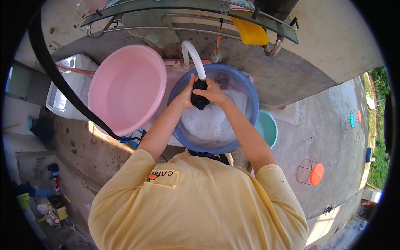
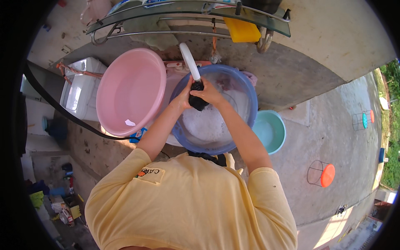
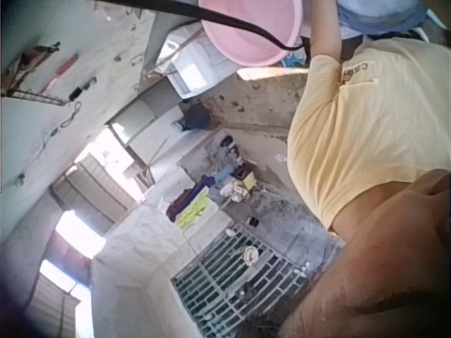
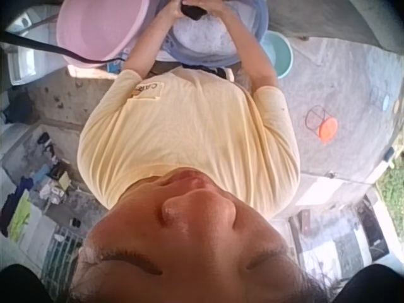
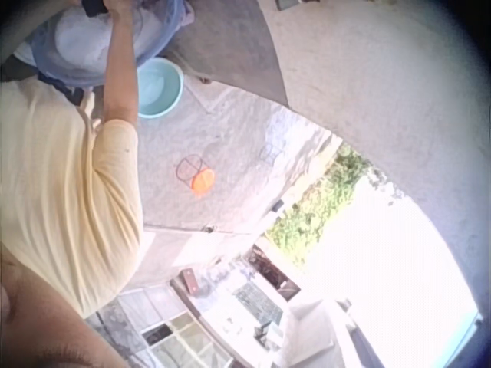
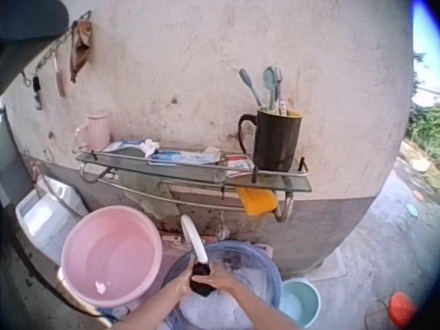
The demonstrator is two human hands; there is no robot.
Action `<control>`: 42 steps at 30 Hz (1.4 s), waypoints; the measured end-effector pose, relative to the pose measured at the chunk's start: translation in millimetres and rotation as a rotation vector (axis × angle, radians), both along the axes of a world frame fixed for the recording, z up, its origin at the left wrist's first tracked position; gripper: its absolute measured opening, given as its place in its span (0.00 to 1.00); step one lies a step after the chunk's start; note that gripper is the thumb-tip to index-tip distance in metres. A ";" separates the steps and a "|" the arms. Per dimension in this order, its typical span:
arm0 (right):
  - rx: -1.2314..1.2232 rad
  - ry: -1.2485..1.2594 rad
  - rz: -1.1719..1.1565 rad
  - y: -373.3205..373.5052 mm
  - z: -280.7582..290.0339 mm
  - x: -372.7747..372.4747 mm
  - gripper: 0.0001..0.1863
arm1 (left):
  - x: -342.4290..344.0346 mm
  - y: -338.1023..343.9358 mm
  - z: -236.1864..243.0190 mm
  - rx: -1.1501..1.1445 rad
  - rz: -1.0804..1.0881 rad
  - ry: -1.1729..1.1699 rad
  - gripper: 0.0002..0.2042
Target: The person pours soapy water from a blue basin into a pink basin, then opens a washing machine to check clothes inside. They pick up a dark garment from the floor, place it in the blue basin, add liquid detergent, and hand-wash the item by scrubbing and rinsing it under a tap.
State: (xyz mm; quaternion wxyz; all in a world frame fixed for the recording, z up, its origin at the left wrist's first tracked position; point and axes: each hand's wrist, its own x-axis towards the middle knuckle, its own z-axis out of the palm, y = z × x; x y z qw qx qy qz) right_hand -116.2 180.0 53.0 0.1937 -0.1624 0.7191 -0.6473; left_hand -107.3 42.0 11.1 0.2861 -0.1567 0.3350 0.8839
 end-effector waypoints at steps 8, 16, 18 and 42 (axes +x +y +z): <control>0.043 0.565 -0.406 -5.0 -1.3 -10.7 0.23 | -9.7 17.4 14.7 -0.323 0.373 0.251 0.27; 0.215 0.727 -0.317 -21.8 -2.1 35.6 0.22 | -7.1 12.6 -15.7 0.469 0.179 0.123 0.22; 0.234 0.826 -0.339 -21.8 4.1 35.8 0.19 | -2.8 9.6 -32.6 0.657 0.182 0.233 0.19; 0.283 0.093 -0.233 18.5 0.7 -15.1 0.23 | -2.0 -11.9 -8.0 -0.115 0.575 -0.015 0.10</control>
